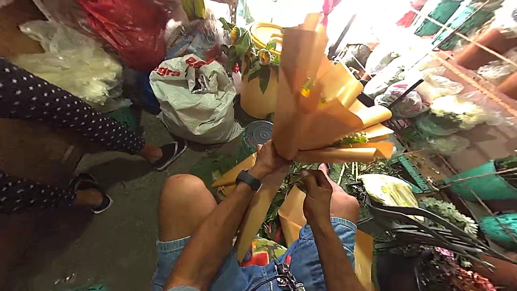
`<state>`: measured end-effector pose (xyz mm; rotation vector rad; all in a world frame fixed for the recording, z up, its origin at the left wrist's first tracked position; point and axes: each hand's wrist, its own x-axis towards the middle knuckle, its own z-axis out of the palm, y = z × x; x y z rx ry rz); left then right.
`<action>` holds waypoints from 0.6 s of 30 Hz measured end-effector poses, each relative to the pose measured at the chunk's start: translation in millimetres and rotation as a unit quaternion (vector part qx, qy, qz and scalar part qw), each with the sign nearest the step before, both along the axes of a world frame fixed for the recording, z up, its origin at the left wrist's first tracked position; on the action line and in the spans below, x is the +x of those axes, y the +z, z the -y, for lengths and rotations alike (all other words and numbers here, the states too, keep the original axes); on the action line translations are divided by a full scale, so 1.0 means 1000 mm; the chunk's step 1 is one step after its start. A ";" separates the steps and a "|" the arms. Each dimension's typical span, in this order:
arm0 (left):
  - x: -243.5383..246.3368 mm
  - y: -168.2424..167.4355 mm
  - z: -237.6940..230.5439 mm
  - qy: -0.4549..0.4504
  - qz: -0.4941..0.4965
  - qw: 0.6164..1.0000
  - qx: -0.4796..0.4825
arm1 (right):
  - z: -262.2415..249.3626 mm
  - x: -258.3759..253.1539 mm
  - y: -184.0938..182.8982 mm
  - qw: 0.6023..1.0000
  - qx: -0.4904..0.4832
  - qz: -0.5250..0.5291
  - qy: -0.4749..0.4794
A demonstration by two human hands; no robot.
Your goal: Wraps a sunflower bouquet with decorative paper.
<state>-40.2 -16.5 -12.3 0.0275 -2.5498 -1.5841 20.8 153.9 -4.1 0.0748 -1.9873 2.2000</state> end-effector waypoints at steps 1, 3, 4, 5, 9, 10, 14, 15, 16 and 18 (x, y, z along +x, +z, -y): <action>0.001 -0.001 -0.003 -0.015 0.013 0.997 0.070 | -0.003 -0.002 -0.002 0.999 -0.047 0.026 -0.009; 0.006 0.001 -0.010 -0.065 0.036 0.970 0.231 | -0.006 -0.006 -0.003 0.995 -0.088 0.038 -0.020; 0.008 0.004 -0.012 -0.087 0.040 0.954 0.284 | -0.007 -0.008 -0.002 0.995 -0.093 0.033 -0.023; 0.010 0.006 -0.012 -0.105 0.040 0.941 0.319 | -0.008 -0.010 -0.002 0.995 -0.091 0.022 -0.025; 0.012 0.011 -0.014 -0.133 0.049 0.909 0.391 | -0.015 -0.018 -0.010 0.997 -0.081 0.010 -0.013; 0.013 0.012 -0.014 -0.133 0.048 0.907 0.396 | -0.015 -0.020 -0.012 0.995 -0.094 0.019 -0.013; 0.011 0.010 -0.012 -0.123 0.057 0.913 0.386 | -0.015 -0.022 -0.019 0.991 -0.126 0.049 0.005; 0.008 0.010 -0.011 -0.118 0.058 0.916 0.380 | -0.017 -0.020 -0.018 0.992 -0.112 0.049 0.022; 0.006 0.011 -0.009 -0.113 0.055 0.917 0.380 | -0.017 -0.018 -0.015 0.994 -0.090 0.044 0.039; 0.002 0.009 -0.005 -0.111 0.049 0.918 0.378 | -0.018 -0.014 -0.012 0.995 -0.068 0.038 0.057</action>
